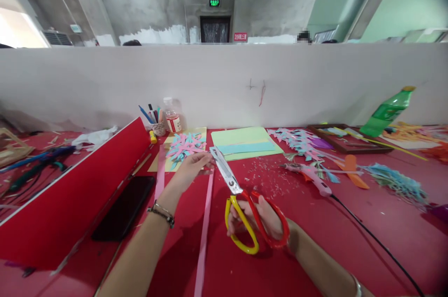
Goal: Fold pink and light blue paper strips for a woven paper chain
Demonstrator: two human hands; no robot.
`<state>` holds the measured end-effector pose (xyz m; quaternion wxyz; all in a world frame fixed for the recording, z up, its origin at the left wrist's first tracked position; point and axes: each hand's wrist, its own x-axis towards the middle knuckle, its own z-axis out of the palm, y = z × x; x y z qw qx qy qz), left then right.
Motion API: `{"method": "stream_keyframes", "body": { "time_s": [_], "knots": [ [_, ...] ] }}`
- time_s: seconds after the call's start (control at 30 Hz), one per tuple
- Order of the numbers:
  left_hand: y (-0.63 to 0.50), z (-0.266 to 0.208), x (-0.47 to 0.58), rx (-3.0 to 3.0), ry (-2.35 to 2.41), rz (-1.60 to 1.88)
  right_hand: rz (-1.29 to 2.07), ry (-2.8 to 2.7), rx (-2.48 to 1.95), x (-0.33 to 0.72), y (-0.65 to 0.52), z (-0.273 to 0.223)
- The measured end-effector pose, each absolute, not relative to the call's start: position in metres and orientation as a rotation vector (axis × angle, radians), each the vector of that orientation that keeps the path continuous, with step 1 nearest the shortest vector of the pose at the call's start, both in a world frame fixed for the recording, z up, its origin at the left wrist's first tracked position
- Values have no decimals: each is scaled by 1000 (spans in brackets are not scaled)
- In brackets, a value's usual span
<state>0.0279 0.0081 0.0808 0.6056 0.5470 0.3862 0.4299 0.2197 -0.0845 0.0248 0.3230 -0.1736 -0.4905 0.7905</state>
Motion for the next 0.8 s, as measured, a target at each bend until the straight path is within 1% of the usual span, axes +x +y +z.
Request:
{"method": "stream_keyframes", "body": {
  "time_s": [0.13, 0.23, 0.3, 0.33, 0.37, 0.47, 0.53, 0.67, 0.8],
  "knots": [
    [18, 84, 20, 1340, 920, 929, 2138, -1263, -369, 220, -85, 27],
    [26, 81, 12, 1400, 964, 1116, 2133, -1257, -360, 219, -84, 23],
    [27, 75, 10, 1557, 1059, 1200, 2098, -1232, -396, 220, -81, 20],
    [26, 71, 12, 1712, 1117, 1159, 2066, -1212, -422, 220, -79, 19],
    [23, 66, 15, 1929, 1174, 1027, 2025, -1191, -450, 220, -76, 19],
    [12, 50, 32, 2565, 1307, 445, 1878, -1131, -532, 222, -68, 21],
    [5, 41, 43, 2660, 1369, 285, 1806, -1089, -577, 223, -64, 23],
    [2, 31, 55, 2660, 1450, 176, 1722, -1030, -614, 227, -59, 23],
    [0, 26, 59, 2638, 1533, 139, 1700, -1032, -603, 228, -57, 19]
  ]
}}
